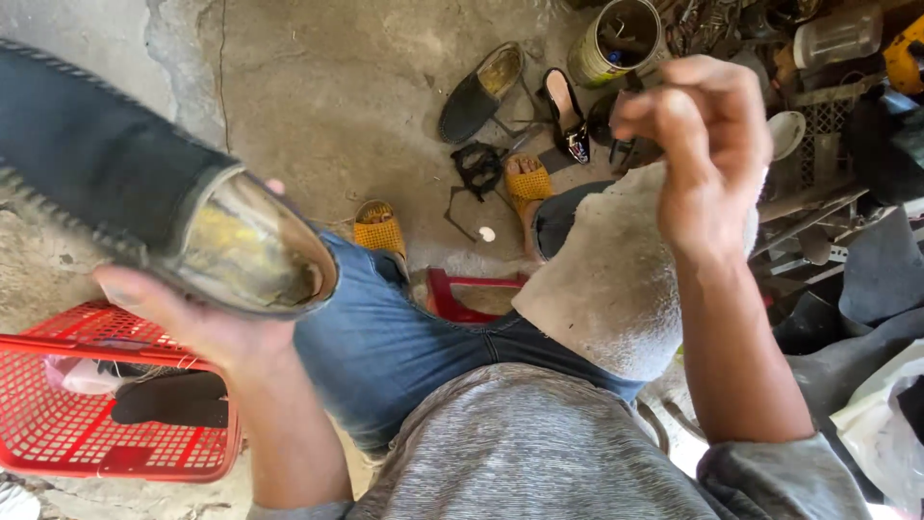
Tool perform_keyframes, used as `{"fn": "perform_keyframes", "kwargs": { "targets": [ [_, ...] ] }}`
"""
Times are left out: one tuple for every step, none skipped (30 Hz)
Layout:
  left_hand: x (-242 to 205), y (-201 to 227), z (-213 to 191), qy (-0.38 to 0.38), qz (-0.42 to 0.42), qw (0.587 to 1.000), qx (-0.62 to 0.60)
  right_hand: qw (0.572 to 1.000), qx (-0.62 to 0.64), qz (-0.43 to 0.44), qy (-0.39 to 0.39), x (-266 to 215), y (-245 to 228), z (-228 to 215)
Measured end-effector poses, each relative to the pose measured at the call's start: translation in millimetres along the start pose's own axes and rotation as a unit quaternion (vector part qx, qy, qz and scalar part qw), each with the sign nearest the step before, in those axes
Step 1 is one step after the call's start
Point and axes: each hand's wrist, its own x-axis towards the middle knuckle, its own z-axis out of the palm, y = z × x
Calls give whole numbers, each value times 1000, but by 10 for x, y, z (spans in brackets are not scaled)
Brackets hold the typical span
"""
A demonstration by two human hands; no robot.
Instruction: Tracing a shoe sole onto rubber material, cutting it out with scissors, and attaching it to a shoe.
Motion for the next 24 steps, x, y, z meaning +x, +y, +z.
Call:
{"fn": "perform_keyframes", "kwargs": {
  "targets": [
    [45,-63,14,67,-40,995,-56,999,-4,-5,-33,83,56,49],
    [91,-129,34,135,-79,981,-112,998,-8,-9,-67,171,113,93],
    [111,-122,34,131,-81,982,-114,998,-11,-11,-63,180,270,136],
    [130,-115,39,98,-87,986,-108,994,-52,16,-94,193,425,174],
    [154,-112,47,64,-92,988,-102,987,-92,43,-122,206,580,205],
    [160,-135,16,59,-95,988,-104,988,-95,41,-117,200,673,267],
    [162,-152,-16,43,-78,993,-83,984,-115,76,-115,177,765,326],
    [156,-169,-44,27,-61,996,-63,978,-135,112,-112,151,854,378],
    [171,-215,-30,21,-62,996,-63,979,-135,109,-107,173,792,427],
    [176,-260,-16,9,-66,996,-64,984,-80,102,-125,186,725,471],
    [178,-279,-16,-4,-71,996,-63,985,-23,95,-142,178,656,537],
    [146,-290,-22,-12,-71,996,-61,986,-21,92,-135,146,540,589],
    [129,-310,-13,-84,-56,995,-16,991,-13,57,-120,114,423,626],
    [105,-340,6,-156,-37,987,27,994,-5,23,-106,83,308,645],
    [93,-335,-8,-171,-45,984,28,996,-7,21,-89,-11,243,588],
    [76,-339,-18,-157,-49,985,56,990,-83,-47,-107,-108,182,523],
    [56,-350,-28,-145,-54,984,83,973,-162,-109,-123,-225,119,453],
    [31,-369,-45,-161,-62,981,84,974,-168,-107,-105,-367,91,356],
    [8,-387,-62,-202,-1,969,138,972,-166,-130,-103,-510,65,265],
    [-9,-403,-78,-240,63,950,189,969,-165,-153,-101,-653,37,184],
    [-57,-427,-130,-253,61,947,188,970,-168,-153,-87,-791,-12,105],
    [-92,-441,-188,-231,175,807,514,988,-107,-78,-83,-926,-63,43],
    [-121,-441,-262,-174,272,557,766,996,-42,-5,-83,-1050,-108,5],
    [-278,-561,-162,-181,278,555,763,996,-43,-8,-73,-1119,-178,-19]
  ]
}}
